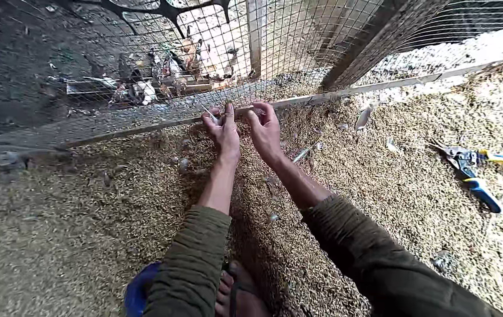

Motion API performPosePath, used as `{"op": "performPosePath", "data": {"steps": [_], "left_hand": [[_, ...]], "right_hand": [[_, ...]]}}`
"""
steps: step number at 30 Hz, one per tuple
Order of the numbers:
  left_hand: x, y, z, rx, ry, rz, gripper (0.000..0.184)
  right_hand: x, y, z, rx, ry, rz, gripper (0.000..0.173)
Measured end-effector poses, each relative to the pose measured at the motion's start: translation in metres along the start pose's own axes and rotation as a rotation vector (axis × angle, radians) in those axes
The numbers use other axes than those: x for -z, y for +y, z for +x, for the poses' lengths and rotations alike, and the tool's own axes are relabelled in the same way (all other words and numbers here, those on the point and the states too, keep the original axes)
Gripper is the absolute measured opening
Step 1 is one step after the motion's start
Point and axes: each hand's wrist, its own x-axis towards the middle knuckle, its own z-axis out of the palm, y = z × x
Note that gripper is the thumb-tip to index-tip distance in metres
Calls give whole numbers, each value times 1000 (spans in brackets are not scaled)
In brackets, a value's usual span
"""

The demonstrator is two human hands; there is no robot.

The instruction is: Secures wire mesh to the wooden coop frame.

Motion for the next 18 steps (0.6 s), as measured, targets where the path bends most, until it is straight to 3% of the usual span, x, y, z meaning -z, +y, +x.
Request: {"op": "performPosePath", "data": {"steps": [8,18], "left_hand": [[1,-2,1,-11,-12,4,35],[0,-4,2,-18,-16,35,35]], "right_hand": [[12,-1,-16,192,-23,-225,34],[12,-10,-10,233,-90,-259,33]]}}
